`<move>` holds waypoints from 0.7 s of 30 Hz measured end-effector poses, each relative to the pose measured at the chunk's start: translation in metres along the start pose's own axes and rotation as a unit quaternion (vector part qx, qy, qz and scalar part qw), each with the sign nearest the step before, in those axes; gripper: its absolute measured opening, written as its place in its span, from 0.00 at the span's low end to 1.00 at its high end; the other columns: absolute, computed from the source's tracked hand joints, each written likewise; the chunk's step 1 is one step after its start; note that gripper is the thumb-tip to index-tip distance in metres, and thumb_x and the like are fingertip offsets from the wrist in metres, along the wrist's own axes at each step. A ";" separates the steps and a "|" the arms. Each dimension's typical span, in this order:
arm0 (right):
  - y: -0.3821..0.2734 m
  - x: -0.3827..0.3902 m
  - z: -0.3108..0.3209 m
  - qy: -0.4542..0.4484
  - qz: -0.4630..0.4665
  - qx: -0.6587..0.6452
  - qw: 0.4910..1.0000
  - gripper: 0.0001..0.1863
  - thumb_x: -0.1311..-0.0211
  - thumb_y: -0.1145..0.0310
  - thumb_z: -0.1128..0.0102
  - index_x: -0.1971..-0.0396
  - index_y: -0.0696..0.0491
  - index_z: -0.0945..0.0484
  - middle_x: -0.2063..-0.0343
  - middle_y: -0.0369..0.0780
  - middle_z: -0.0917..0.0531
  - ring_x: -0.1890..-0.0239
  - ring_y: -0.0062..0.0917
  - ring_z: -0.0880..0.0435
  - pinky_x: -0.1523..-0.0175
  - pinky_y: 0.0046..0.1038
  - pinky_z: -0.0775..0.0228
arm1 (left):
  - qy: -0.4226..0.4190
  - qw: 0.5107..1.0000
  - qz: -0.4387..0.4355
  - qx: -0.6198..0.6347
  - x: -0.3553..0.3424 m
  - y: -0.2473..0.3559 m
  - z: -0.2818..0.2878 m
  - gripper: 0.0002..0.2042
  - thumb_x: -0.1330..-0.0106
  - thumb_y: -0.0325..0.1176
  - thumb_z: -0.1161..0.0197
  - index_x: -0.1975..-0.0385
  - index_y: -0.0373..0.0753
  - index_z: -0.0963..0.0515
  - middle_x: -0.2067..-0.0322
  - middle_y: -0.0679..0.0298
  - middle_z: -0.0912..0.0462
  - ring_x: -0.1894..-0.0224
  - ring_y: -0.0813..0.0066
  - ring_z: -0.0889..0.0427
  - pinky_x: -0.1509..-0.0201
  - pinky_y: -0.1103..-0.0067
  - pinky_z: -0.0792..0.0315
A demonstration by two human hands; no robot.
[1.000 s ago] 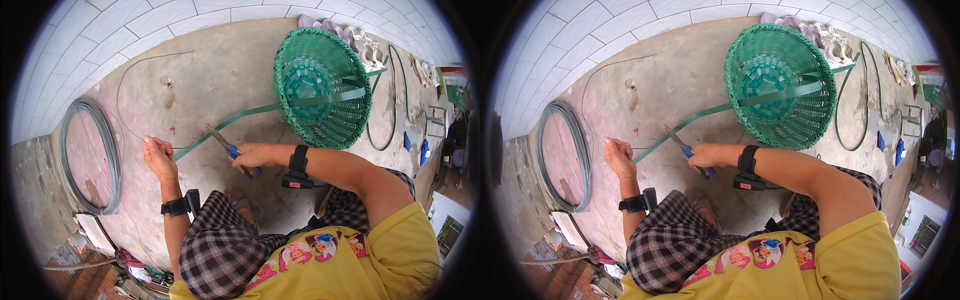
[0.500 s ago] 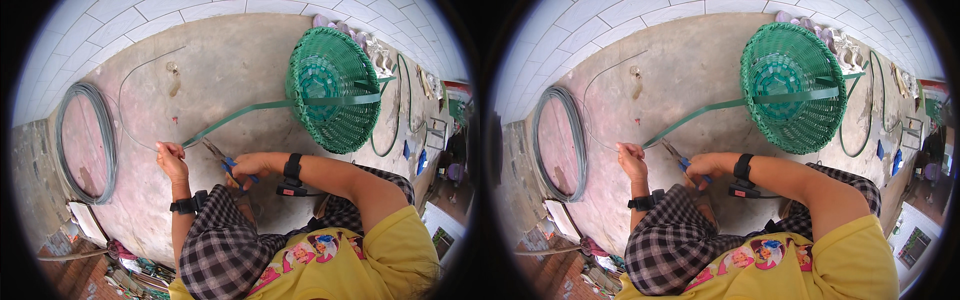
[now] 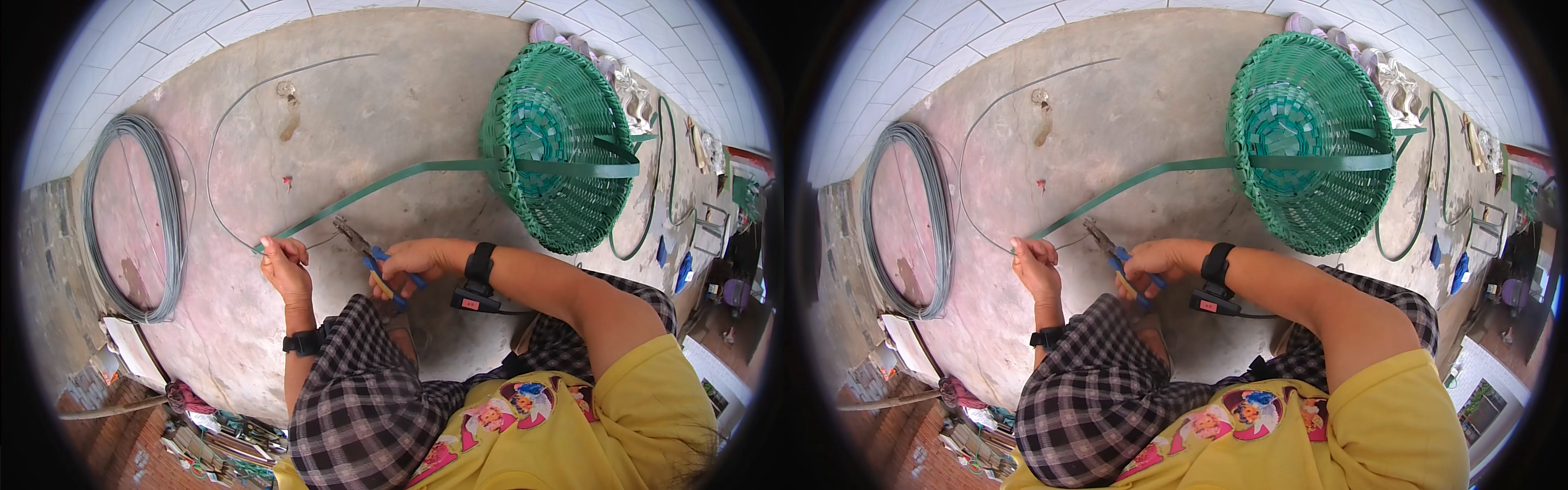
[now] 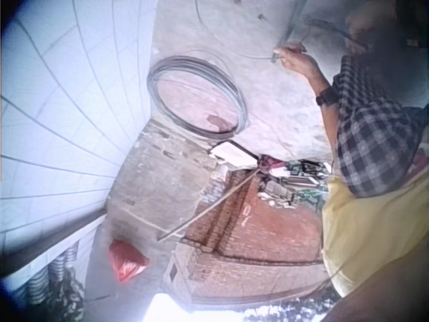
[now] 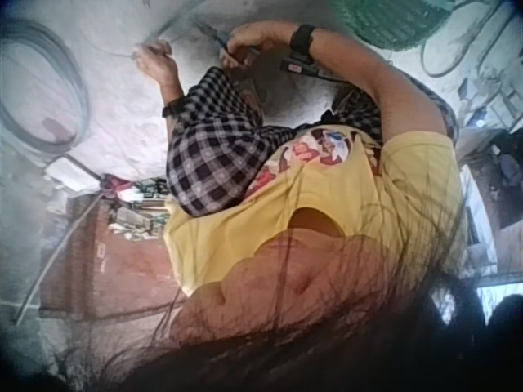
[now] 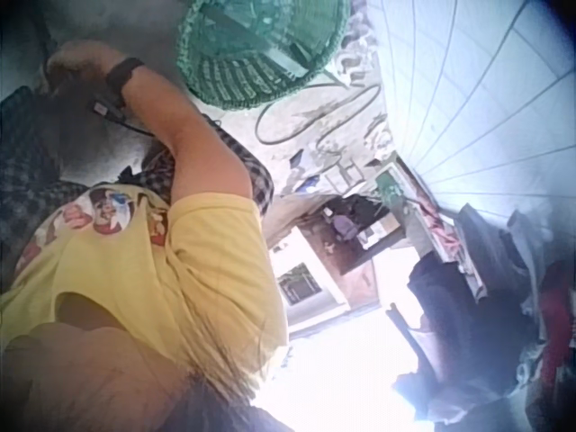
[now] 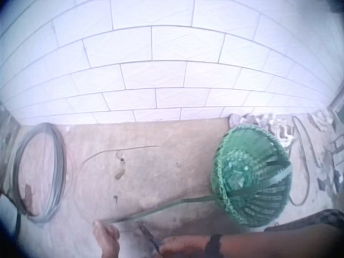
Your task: The recorder is using pliers and wire to repair or reinforce the handle of a green plastic basket.
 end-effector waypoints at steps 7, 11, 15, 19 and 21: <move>0.008 -0.007 0.000 0.028 0.012 -0.059 0.998 0.10 0.44 0.67 0.47 0.66 0.57 0.24 0.71 0.40 0.19 0.67 0.25 0.20 0.65 0.31 0.27 | -0.003 1.000 0.011 -0.002 0.003 -0.001 0.000 0.27 0.31 0.53 0.56 0.88 0.38 0.39 0.91 0.65 0.40 0.86 0.76 0.39 0.83 0.80 0.42; 0.022 -0.014 0.000 0.097 0.017 -0.100 0.990 0.08 0.43 0.68 0.48 0.70 0.58 0.26 0.77 0.40 0.22 0.72 0.25 0.21 0.72 0.26 0.28 | -0.009 0.999 0.050 0.018 0.008 -0.008 0.003 0.27 0.31 0.51 0.54 0.88 0.38 0.39 0.90 0.64 0.39 0.84 0.75 0.38 0.79 0.78 0.38; 0.028 -0.009 0.003 0.132 -0.002 -0.092 0.987 0.09 0.43 0.66 0.47 0.73 0.57 0.28 0.80 0.37 0.26 0.79 0.22 0.25 0.74 0.23 0.30 | 0.027 0.993 0.094 0.061 0.014 -0.017 0.012 0.27 0.31 0.50 0.54 0.89 0.38 0.40 0.89 0.63 0.38 0.83 0.73 0.37 0.77 0.76 0.37; 0.017 0.004 -0.011 0.198 -0.025 -0.052 0.978 0.10 0.47 0.68 0.47 0.82 0.57 0.28 0.84 0.38 0.27 0.82 0.23 0.27 0.78 0.25 0.33 | 0.028 0.993 0.096 0.064 0.023 -0.012 0.012 0.28 0.31 0.52 0.54 0.90 0.39 0.42 0.89 0.63 0.39 0.82 0.72 0.37 0.77 0.75 0.37; 0.024 0.000 0.003 0.222 -0.023 0.021 0.974 0.10 0.48 0.68 0.50 0.82 0.57 0.29 0.84 0.37 0.27 0.83 0.23 0.28 0.79 0.26 0.34 | 0.020 0.994 0.088 0.069 0.027 -0.012 0.003 0.28 0.31 0.52 0.54 0.91 0.40 0.43 0.90 0.64 0.40 0.82 0.72 0.38 0.77 0.75 0.38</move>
Point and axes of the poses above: each hand's wrist, its own x-axis away from the middle knuckle, its own z-axis out of the back of the hand, y = z × x, the point moved 3 cm from there along -x, towards the middle knuckle
